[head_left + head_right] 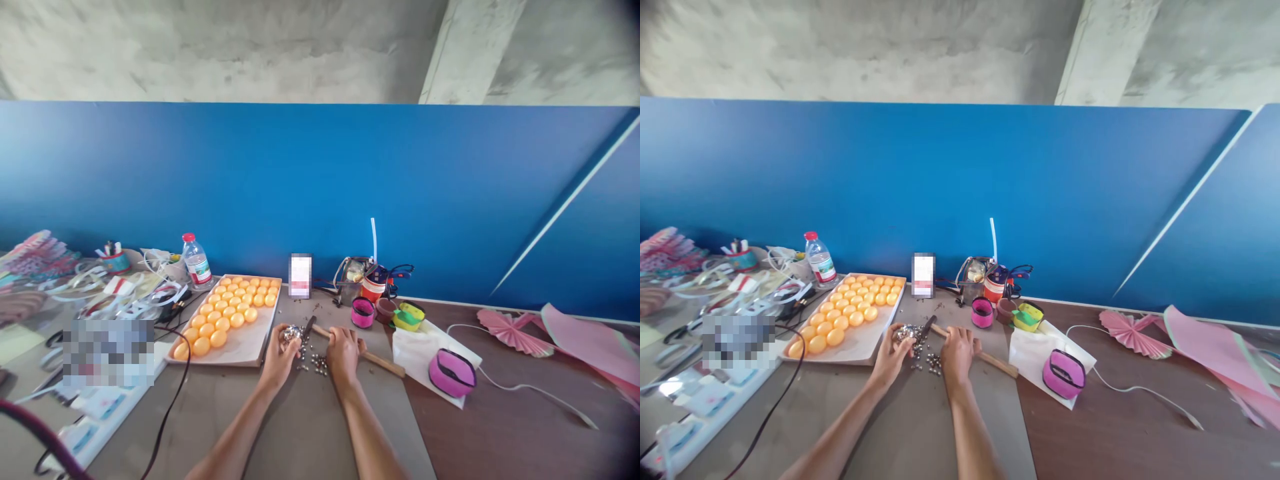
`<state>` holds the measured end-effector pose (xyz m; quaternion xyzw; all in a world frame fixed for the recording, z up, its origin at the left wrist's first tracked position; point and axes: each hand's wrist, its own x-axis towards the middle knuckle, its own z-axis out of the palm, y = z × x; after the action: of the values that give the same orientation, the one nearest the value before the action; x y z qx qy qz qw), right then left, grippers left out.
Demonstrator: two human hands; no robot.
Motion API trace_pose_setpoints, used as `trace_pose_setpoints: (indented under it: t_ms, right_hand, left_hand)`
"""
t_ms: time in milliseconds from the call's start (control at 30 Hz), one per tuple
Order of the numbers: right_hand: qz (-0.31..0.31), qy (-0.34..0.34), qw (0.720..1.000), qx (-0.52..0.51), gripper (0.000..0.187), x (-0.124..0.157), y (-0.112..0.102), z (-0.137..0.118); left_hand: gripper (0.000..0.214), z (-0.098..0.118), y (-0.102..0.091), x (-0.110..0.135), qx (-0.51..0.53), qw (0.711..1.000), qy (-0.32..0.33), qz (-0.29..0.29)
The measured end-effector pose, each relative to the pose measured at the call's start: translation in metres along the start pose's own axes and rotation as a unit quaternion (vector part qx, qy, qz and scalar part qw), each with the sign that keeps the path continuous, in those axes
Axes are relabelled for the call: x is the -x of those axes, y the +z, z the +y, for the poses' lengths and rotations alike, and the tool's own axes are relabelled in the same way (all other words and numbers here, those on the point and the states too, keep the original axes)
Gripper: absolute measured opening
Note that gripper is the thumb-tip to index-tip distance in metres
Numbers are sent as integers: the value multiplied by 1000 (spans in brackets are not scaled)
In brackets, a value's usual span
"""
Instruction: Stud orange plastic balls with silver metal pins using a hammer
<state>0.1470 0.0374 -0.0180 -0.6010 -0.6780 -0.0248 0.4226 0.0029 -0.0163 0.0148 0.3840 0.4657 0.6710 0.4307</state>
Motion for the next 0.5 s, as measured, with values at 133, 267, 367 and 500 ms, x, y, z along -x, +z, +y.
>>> trace_pose_setpoints:
  t_ms: [133,267,367,500]
  right_hand:
    - [0,2,1000,5,17,-2,-6,-5]
    - [8,-2,1000,-2,16,-4,-11,-11]
    - [7,-13,1000,-20,16,-3,-9,-12]
    - [-2,-34,998,-52,16,-2,-2,-11]
  left_hand:
    - [30,1,-6,-4,-56,997,31,32]
    - [24,8,-13,-8,-76,991,58,90]
    - [22,14,-15,-11,-59,989,66,119]
    - [23,23,-11,-9,-45,990,64,117]
